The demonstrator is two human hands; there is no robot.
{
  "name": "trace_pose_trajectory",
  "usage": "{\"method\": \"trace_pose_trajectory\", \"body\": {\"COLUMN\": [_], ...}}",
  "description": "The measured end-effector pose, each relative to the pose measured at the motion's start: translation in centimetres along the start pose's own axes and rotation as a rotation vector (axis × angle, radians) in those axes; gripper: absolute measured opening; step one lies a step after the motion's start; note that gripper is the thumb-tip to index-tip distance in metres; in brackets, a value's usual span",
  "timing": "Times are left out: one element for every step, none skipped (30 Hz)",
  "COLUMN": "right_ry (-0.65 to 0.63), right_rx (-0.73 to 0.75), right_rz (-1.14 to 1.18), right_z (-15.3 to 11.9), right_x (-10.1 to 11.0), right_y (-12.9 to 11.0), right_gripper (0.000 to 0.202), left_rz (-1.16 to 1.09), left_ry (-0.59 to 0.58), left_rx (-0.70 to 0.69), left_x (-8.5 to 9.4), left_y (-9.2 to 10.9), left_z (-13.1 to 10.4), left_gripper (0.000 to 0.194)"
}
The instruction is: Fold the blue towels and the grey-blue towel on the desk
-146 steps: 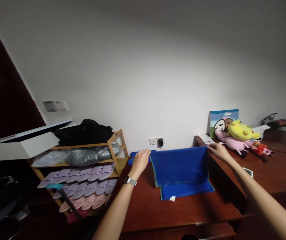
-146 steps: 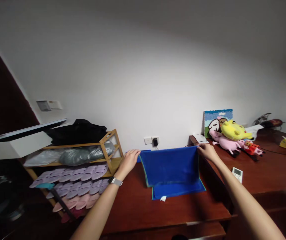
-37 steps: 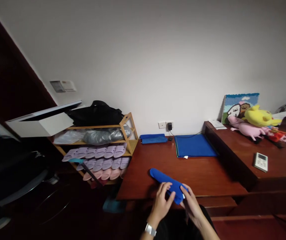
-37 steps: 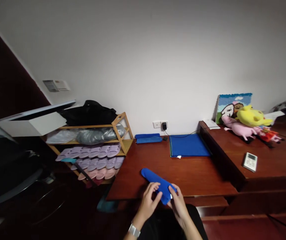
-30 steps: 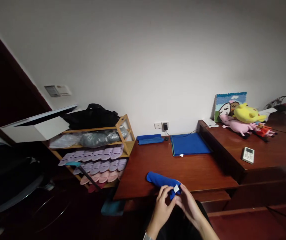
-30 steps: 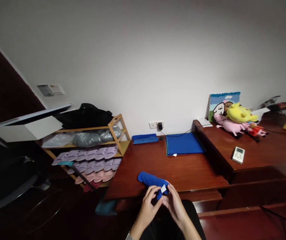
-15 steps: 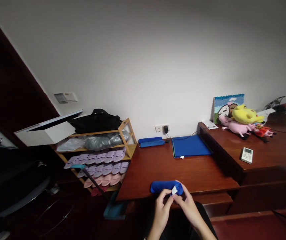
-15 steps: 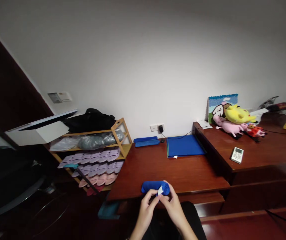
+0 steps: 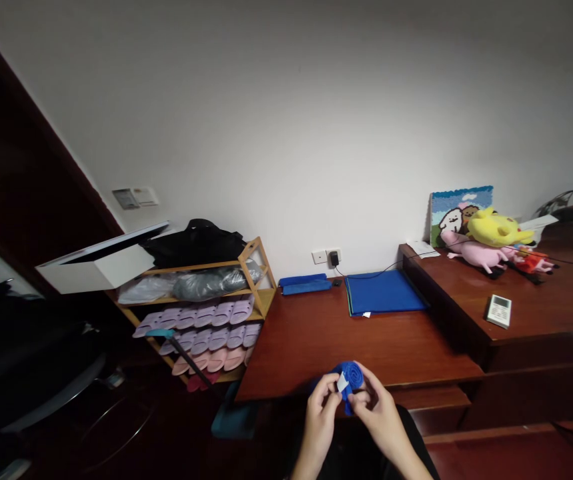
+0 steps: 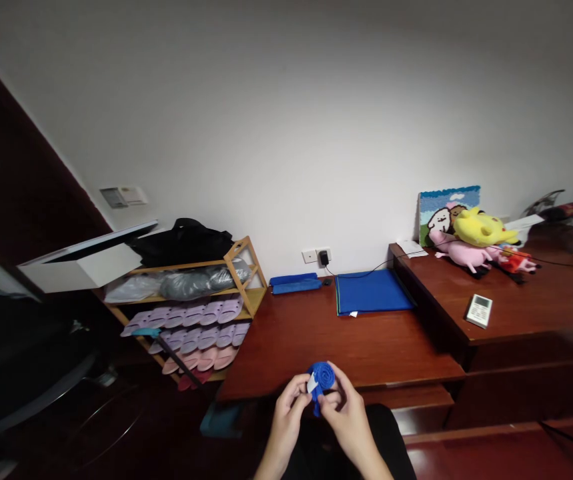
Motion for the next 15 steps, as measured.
{"method": "trace_pose_trajectory", "body": {"right_ry": [0.007,0.013,0.02,0.023,0.025,0.025,0.026,0.017,-0.004,-0.03,-0.053,-0.061,-0.049,-0.011,0.051], "right_rx": [0.014,0.028,0.041,0.053,0.066,0.083,0.107,0.136,0.168,0.203,0.241,0.282,0.325,0.368,0.411], "right_rz": [-0.012,-0.026,-0.04,-0.055,-0.072,-0.096,-0.134,-0.19,-0.266,-0.36,-0.467,-0.577,-0.682,-0.777,-0.858], "right_z": [-0.1,-0.1,-0.2,-0.2,-0.3,-0.3,-0.3,-0.2,-0.1,0.1,0.5,0.9,1.4,1.9,2.5], "right_x": [0.0,0.1,0.1,0.1,0.1,0.1,0.3,0.6,1.0,1.6,2.4,3.6,5.0,6.7,8.7], "right_y": [-0.1,-0.3,-0.4,-0.6,-0.9,-1.2,-1.6,-2.1,-2.7,-3.3,-3.9,-4.6,-5.3,-6.1,-6.9], "right_gripper": [0.068,0.065,0.062,0.06,0.058,0.056,0.055,0.053,0.05,0.047,0.043,0.039,0.035,0.033,0.032], "left_rz": [-0.005,-0.008,-0.011,-0.011,-0.007,0.002,0.019,0.047,0.088,0.14,0.198,0.26,0.324,0.389,0.451], "left_ry": [0.002,0.003,0.007,0.012,0.019,0.029,0.042,0.055,0.065,0.073,0.084,0.102,0.132,0.181,0.242], "left_rx": [-0.003,-0.005,-0.005,-0.006,-0.008,-0.013,-0.024,-0.047,-0.082,-0.129,-0.187,-0.249,-0.313,-0.376,-0.436], "left_x": [0.0,0.0,0.1,0.1,0.2,0.3,0.6,1.0,1.5,2.3,3.3,4.6,6.1,8.0,10.1], "left_y": [0.1,0.1,0.0,0.0,-0.1,0.0,0.1,0.5,1.0,1.6,2.5,3.4,4.3,5.3,6.3], "left_z": [-0.1,-0.1,-0.2,-0.2,-0.3,-0.2,-0.1,0.1,0.5,1.0,1.7,2.4,3.3,4.2,5.2], "left_gripper": [0.019,0.019,0.02,0.021,0.022,0.022,0.022,0.022,0.022,0.022,0.023,0.024,0.025,0.025,0.024]}}
Point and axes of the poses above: each hand's wrist, its own z-axis towards the middle knuckle, its own x-axis out of the back of the hand, y = z × x, the point moved 5 cm from there along z, towards the middle knuckle, and after that the axes turned 12 degrees about y, right-handed, at the moved point
